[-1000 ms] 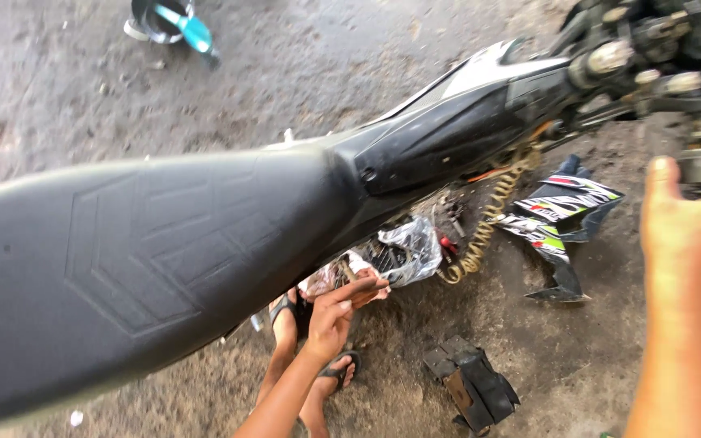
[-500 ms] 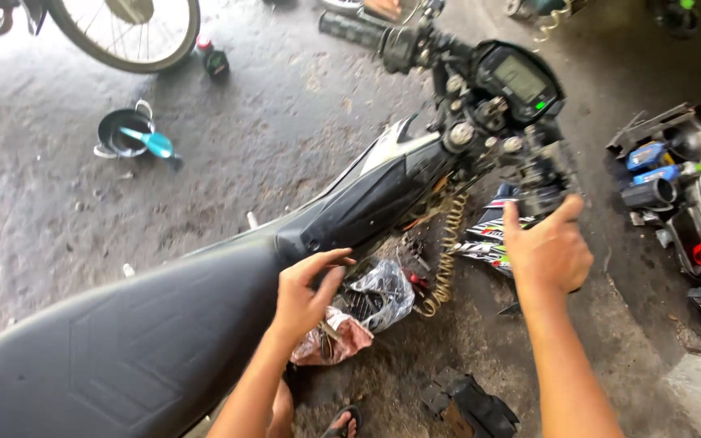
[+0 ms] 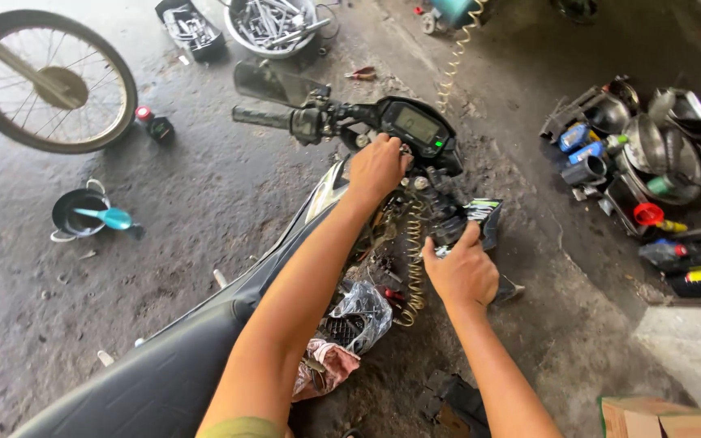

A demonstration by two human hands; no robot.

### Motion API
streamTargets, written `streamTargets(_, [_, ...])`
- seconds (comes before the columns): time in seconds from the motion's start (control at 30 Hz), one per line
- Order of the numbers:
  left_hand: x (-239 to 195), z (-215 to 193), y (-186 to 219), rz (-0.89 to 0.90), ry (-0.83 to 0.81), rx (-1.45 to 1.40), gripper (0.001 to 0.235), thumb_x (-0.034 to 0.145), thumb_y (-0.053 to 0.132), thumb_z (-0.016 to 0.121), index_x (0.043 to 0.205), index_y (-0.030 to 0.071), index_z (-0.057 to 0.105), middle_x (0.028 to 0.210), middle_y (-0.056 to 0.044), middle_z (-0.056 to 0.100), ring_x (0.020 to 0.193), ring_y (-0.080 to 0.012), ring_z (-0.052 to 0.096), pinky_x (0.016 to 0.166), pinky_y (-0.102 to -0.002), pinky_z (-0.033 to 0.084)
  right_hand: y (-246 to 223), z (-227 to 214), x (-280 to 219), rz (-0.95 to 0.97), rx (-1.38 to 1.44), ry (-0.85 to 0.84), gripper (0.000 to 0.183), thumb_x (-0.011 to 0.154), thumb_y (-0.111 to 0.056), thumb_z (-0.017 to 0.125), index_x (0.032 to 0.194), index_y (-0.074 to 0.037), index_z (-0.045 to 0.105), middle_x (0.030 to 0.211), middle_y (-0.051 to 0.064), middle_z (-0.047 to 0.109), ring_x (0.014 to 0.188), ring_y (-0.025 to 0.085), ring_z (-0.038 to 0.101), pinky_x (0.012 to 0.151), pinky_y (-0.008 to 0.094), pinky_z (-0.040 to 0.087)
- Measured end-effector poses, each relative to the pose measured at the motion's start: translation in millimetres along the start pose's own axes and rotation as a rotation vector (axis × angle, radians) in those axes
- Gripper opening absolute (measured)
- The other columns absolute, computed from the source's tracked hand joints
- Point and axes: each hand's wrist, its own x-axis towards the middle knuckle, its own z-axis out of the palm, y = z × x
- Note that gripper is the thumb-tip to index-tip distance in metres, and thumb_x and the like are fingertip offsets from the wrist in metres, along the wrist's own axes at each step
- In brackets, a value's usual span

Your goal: The person connects a coiled cable to the motorcycle's electrical system and then repeatedly attempts to start the engine by pressing the starter button on the handlebar. The digital dashboard lights up during the attempts.

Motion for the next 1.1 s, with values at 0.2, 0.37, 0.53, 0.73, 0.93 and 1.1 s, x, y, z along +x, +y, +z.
streamTargets(0.2, [-14.8, -28.4, 2.0, 0.167, 0.187, -0.012, 0.022, 0.096, 0.028, 0.070, 0.105, 0.008, 0.072, 0.100, -0.010, 0.071, 0.094, -0.0310, 0.070, 0.076, -0.043, 0.057, 3.8, 6.0, -3.0, -0.012, 0.058, -0.012, 0.080, 0.083, -0.058, 0.075, 0.129, 0.001, 0.046, 0.080, 0.015, 0.070, 0.065, 0.033, 0.071, 0.056, 0.043, 0.058])
streamTargets(0.37, [-52.9, -89.8, -72.6, 0.381, 0.319, 0.043, 0.023, 0.089, 0.015, 0.073, 0.112, 0.009, 0.071, 0.113, -0.008, 0.070, 0.109, -0.0283, 0.066, 0.096, -0.043, 0.053, 2.8, 9.2, -3.6, -0.006, 0.081, 0.058, 0.080, 0.083, -0.057, 0.076, 0.130, 0.000, 0.048, 0.078, 0.014, 0.070, 0.064, 0.032, 0.071, 0.056, 0.043, 0.058])
streamTargets(0.53, [-33.9, -129.1, -167.6, 0.320, 0.270, 0.483, 0.060, 0.089, 0.014, 0.070, 0.145, 0.000, 0.054, 0.141, -0.022, 0.059, 0.139, -0.0364, 0.052, 0.120, -0.049, 0.037, 1.5, 10.3, -3.3, -0.013, 0.076, 0.072, 0.080, 0.083, -0.057, 0.076, 0.131, 0.001, 0.047, 0.078, 0.015, 0.069, 0.065, 0.032, 0.071, 0.057, 0.042, 0.058])
streamTargets(0.73, [49.8, -141.7, -186.1, 0.365, -0.113, 0.595, 0.083, 0.075, 0.035, 0.076, 0.146, 0.002, 0.048, 0.138, -0.026, 0.058, 0.138, -0.0436, 0.048, 0.118, -0.058, 0.029, 3.0, 6.0, -6.4, -0.062, 0.056, 0.085, 0.080, 0.085, -0.055, 0.076, 0.132, 0.004, 0.047, 0.090, 0.017, 0.070, 0.066, 0.031, 0.069, 0.059, 0.041, 0.057])
streamTargets(0.93, [71.2, -144.5, -181.9, 0.117, -0.695, 0.790, 0.056, 0.080, 0.029, 0.071, 0.133, 0.012, 0.067, 0.127, -0.018, 0.072, 0.120, -0.0381, 0.065, 0.108, -0.050, 0.048, -1.6, -1.5, -10.1, -0.021, 0.065, 0.043, 0.078, 0.086, -0.054, 0.078, 0.133, 0.001, 0.049, 0.089, 0.014, 0.069, 0.074, 0.032, 0.070, 0.065, 0.043, 0.055])
streamTargets(1.1, [70.4, -141.2, -201.7, 0.180, -0.530, 0.628, 0.054, 0.082, 0.030, 0.072, 0.132, 0.011, 0.068, 0.128, -0.020, 0.069, 0.122, -0.0383, 0.062, 0.103, -0.051, 0.047, -1.5, -5.2, -10.0, -0.033, 0.088, 0.077, 0.077, 0.085, -0.052, 0.080, 0.134, -0.001, 0.050, 0.094, 0.014, 0.070, 0.076, 0.032, 0.070, 0.068, 0.042, 0.056])
